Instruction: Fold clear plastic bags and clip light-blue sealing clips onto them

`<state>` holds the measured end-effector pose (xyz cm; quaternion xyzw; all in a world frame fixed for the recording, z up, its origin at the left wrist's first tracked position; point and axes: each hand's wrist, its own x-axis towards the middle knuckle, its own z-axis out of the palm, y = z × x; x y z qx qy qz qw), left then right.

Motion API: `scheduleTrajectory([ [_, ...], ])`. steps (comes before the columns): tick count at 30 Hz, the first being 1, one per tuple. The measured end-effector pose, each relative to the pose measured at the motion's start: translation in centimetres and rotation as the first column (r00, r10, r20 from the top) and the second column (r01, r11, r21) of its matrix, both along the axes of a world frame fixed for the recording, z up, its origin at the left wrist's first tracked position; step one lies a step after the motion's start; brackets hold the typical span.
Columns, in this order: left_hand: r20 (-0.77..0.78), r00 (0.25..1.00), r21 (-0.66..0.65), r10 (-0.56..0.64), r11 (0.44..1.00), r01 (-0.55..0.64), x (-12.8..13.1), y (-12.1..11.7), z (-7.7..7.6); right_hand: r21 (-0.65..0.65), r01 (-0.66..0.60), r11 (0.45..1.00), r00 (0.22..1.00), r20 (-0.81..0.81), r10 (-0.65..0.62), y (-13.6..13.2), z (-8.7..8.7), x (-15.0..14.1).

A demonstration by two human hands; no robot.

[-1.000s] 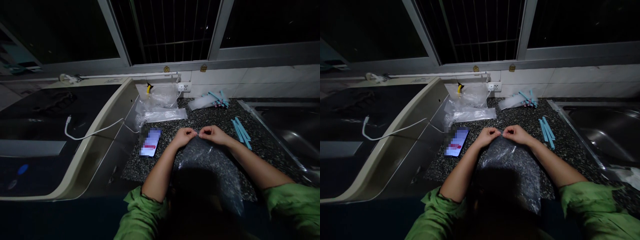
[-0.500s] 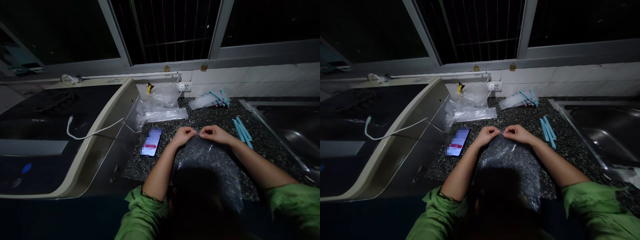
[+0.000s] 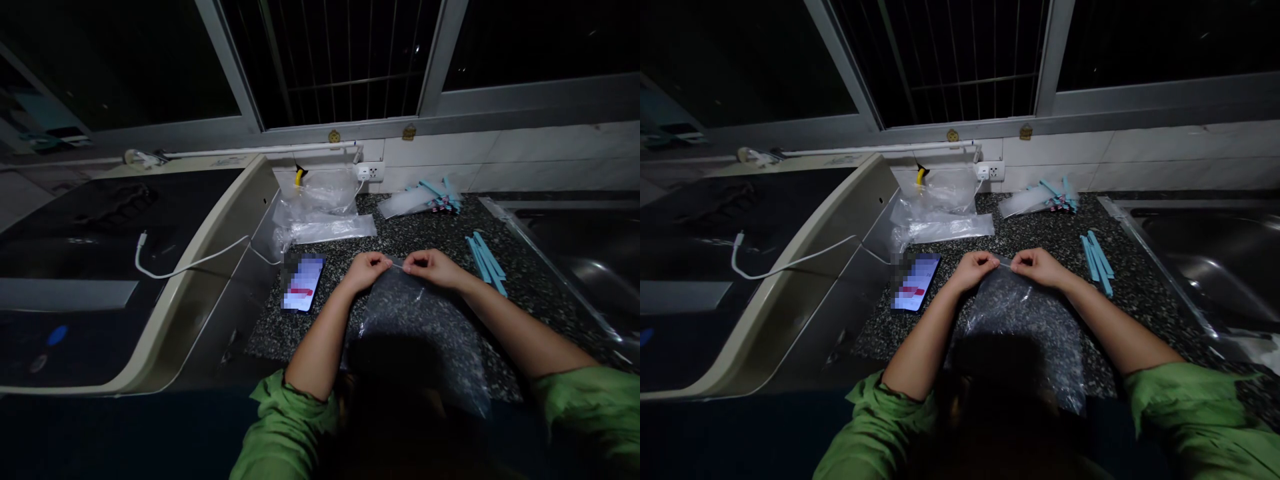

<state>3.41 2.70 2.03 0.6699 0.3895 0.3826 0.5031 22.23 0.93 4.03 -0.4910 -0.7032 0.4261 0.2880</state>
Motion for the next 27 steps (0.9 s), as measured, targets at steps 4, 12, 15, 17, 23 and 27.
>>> scheduleTrajectory([
  [4,-0.011,1.000,0.004,0.003,1.000,-0.003,0.0,0.0,0.1,0.002,-0.007,1.000,1.000,0.002,0.007,0.0,0.0,0.0],
  [12,0.003,1.000,-0.005,0.002,1.000,-0.002,0.1,-0.2,0.2,0.020,-0.011,1.000,1.000,0.022,0.011,-0.1,0.1,0.0],
  [15,0.000,1.000,-0.014,-0.003,1.000,0.003,0.1,-0.2,0.2,0.024,-0.015,1.000,0.999,0.034,0.015,-0.2,0.1,-0.2],
  [17,-0.002,1.000,-0.015,-0.002,1.000,0.002,0.2,-0.3,0.2,0.030,-0.008,1.000,0.999,0.040,0.007,-0.2,0.0,-0.4],
  [23,-0.003,1.000,0.002,0.007,1.000,-0.007,-0.1,-0.1,0.3,0.027,-0.007,1.000,0.997,0.078,0.005,-0.3,0.5,0.1],
  [27,-0.051,0.997,0.048,0.056,0.997,-0.053,-0.6,0.1,0.5,0.008,-0.006,1.000,0.993,0.117,0.005,-0.2,1.0,1.1],
])
